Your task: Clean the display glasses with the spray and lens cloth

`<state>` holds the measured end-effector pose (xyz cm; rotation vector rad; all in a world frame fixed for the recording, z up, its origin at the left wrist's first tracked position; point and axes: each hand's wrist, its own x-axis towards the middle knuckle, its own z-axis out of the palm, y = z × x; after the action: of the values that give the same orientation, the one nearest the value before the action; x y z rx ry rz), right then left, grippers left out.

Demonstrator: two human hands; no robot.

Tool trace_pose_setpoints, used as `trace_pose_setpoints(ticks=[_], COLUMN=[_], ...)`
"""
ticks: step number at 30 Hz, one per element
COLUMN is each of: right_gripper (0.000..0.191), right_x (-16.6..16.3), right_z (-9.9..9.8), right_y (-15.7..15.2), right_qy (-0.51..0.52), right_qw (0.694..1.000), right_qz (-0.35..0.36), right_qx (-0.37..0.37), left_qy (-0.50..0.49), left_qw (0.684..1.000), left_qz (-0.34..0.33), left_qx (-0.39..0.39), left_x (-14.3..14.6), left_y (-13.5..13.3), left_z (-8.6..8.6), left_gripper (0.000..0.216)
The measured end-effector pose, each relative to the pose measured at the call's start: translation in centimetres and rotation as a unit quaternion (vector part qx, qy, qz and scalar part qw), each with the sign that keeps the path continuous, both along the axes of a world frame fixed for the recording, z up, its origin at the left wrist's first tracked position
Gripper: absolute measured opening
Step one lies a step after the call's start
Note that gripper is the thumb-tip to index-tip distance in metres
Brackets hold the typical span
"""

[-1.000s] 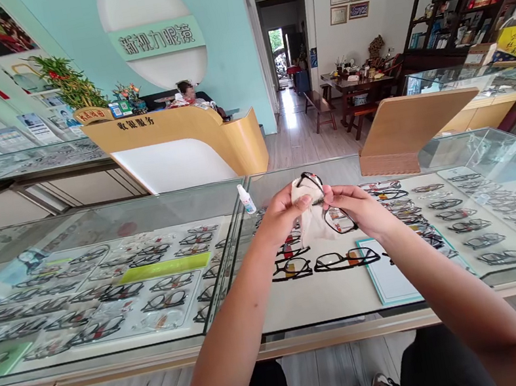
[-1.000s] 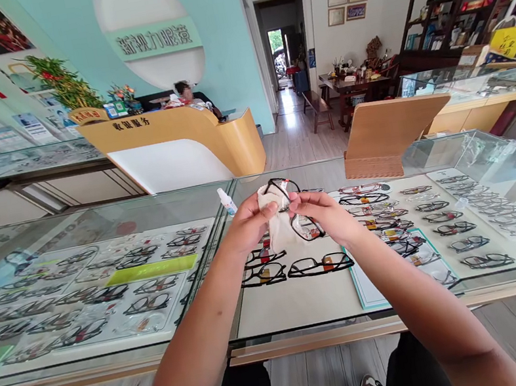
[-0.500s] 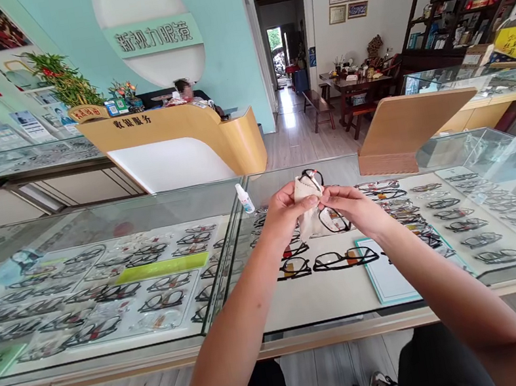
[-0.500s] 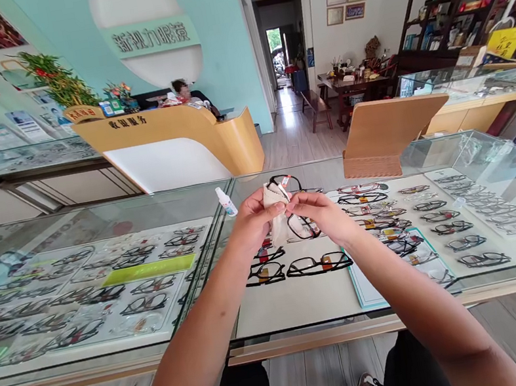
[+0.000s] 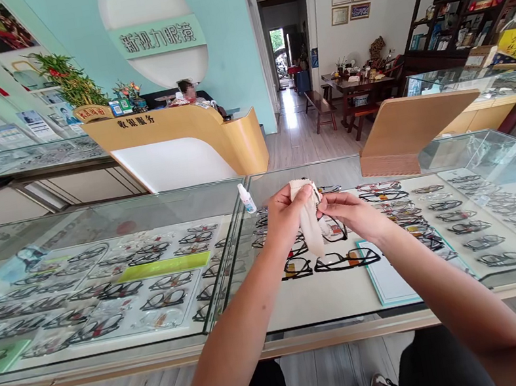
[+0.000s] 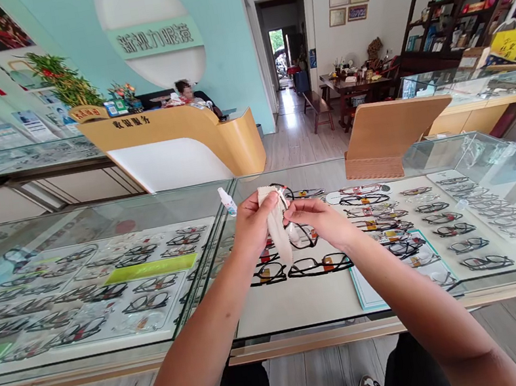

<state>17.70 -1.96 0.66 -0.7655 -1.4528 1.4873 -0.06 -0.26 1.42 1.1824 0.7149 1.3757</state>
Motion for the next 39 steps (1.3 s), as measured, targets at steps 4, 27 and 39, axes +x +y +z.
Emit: trace_pose_setpoints(ticks=[4, 27, 39], right_gripper=[0.033, 0.043, 0.045], right_x=[0.1, -1.2, -0.7], right_z=[0.5, -0.7, 0.7], right_y=[-0.2, -0.5, -0.2], right_qy=[0.002, 0.051, 0.113], right_qw=[1.000, 0.998, 0.990], right_qz=[-0.026, 0.024, -0.074], right_qx=[-0.009, -0.019, -0.036], left_qy=[0.003, 0.061, -0.048], left_qw=[1.000, 0.991, 0.990], left_qz=[-0.003, 0.106, 0.129], left_qx=[0.000, 0.048, 0.023], left_x=[-0.4, -0.1, -0.4], left_y=[0.6, -0.7, 2.0], left_z=[-0.3, 0.2, -1.7], left_gripper=[0.049, 0.053, 0.053])
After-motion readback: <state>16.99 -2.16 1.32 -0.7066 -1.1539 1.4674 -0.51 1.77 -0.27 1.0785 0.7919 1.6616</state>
